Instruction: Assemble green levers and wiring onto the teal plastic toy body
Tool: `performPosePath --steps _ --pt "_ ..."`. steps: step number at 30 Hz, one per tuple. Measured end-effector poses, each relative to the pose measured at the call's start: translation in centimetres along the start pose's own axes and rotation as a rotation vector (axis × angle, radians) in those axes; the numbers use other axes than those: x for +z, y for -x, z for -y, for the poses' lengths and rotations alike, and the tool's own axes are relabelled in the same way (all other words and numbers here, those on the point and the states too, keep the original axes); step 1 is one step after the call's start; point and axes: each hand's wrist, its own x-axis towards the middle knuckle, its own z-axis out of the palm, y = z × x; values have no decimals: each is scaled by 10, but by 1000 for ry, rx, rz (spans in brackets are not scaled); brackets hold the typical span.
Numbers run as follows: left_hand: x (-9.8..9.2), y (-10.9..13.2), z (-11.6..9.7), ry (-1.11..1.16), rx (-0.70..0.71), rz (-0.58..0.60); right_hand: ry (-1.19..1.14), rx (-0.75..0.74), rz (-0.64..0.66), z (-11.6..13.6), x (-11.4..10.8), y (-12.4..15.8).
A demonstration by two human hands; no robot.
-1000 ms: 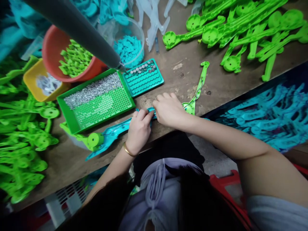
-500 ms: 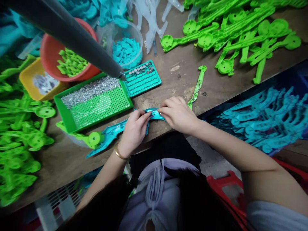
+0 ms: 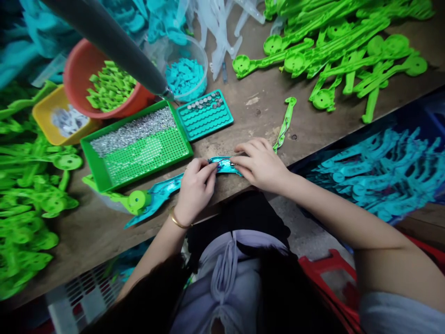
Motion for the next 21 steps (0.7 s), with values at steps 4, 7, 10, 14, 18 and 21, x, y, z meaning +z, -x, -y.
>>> performPosePath --steps 4,7,10,14,18,21 --pt "1 0 3 -16 30 6 94 -99 45 -1 -2 -4" --pt "1 0 4 -16 47 2 107 -140 116 -1 -4 -14" --pt "2 0 4 -10 35 -18 1 -140 177 -4 -4 -22" --pt "2 0 3 -2 36 -23 -117 -17 154 -9 -1 -19" --pt "3 1 4 -8 24 -33 -153 21 167 -10 1 -15" --pt "3 1 4 -10 23 -32 -207 22 168 -11 2 -16"
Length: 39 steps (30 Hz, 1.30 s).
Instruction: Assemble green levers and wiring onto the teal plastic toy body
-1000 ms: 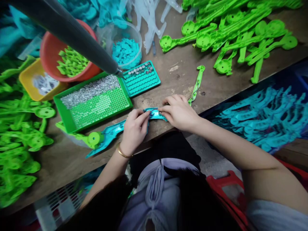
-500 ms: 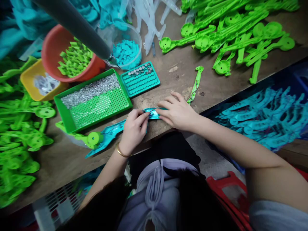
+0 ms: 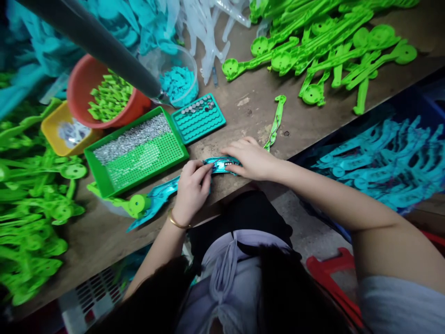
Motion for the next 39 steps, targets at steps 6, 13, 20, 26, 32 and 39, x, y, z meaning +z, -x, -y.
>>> performPosePath --steps 6,13,20,26,32,39 --pt "0 1 -1 -7 -4 9 162 -85 -42 0 -1 1" --pt "1 1 -3 -5 -31 11 202 -146 -160 -1 2 8" --pt "1 2 -3 11 -37 0 124 -107 -172 -4 5 13" --pt "2 3 -3 42 -50 -6 205 -166 -139 -4 1 19" --pt "1 1 -3 48 -42 0 170 -90 -111 -9 0 19" --pt "1 2 -3 47 -47 2 48 -43 -55 -18 -7 11"
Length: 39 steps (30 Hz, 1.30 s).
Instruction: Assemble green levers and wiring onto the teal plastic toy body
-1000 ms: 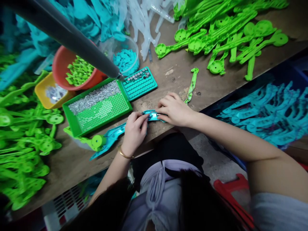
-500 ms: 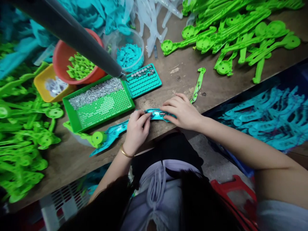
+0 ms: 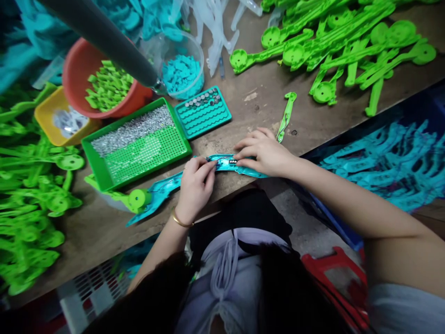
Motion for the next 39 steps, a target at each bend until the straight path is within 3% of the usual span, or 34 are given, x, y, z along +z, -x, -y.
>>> performPosePath --steps 5,10,16,19,23,29,35,39 --pt "1 1 0 -25 11 -21 118 -73 1 1 -3 0" --pt "1 1 1 -9 -3 -10 19 -15 -50 5 3 4" --pt "1 1 1 -15 3 -10 152 -68 -97 8 5 7" --pt "1 1 0 -13 4 -10 107 -55 -111 9 5 8" --pt "1 1 0 -21 -3 -5 80 -23 -69 9 1 4" --pt "1 1 1 -44 6 -22 241 -108 32 6 -11 -2" --pt "2 1 1 -39 7 -6 246 -82 -85 7 1 7" --pt "2 1 1 -26 5 1 238 -113 -74 12 2 12"
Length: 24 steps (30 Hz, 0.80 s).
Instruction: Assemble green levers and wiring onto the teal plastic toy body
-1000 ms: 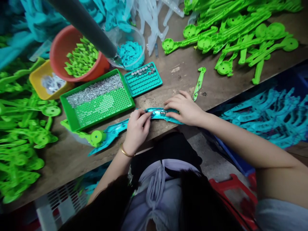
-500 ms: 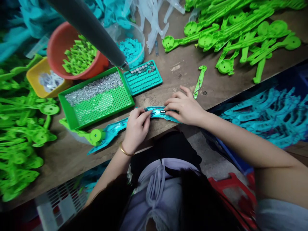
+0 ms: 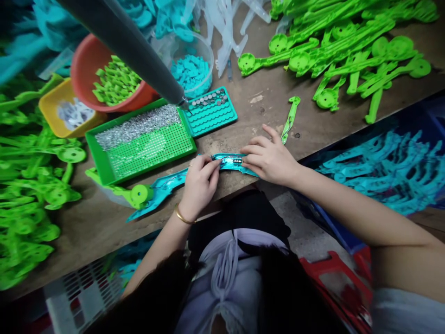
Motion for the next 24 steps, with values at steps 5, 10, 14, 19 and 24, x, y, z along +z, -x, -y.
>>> performPosePath --steps 5,10,14,19,24 --pt "0 1 -1 3 0 -6 -56 70 46 4 -5 -2" --pt "3 2 -2 36 -40 -45 -42 51 111 7 -3 -13" --pt "6 2 -2 53 -62 -46 -82 52 76 16 1 -25" --pt "4 3 -2 106 -64 -92 -131 47 36 30 18 -40" --pt "-3 7 0 142 -65 -155 -164 97 3 32 25 -42"
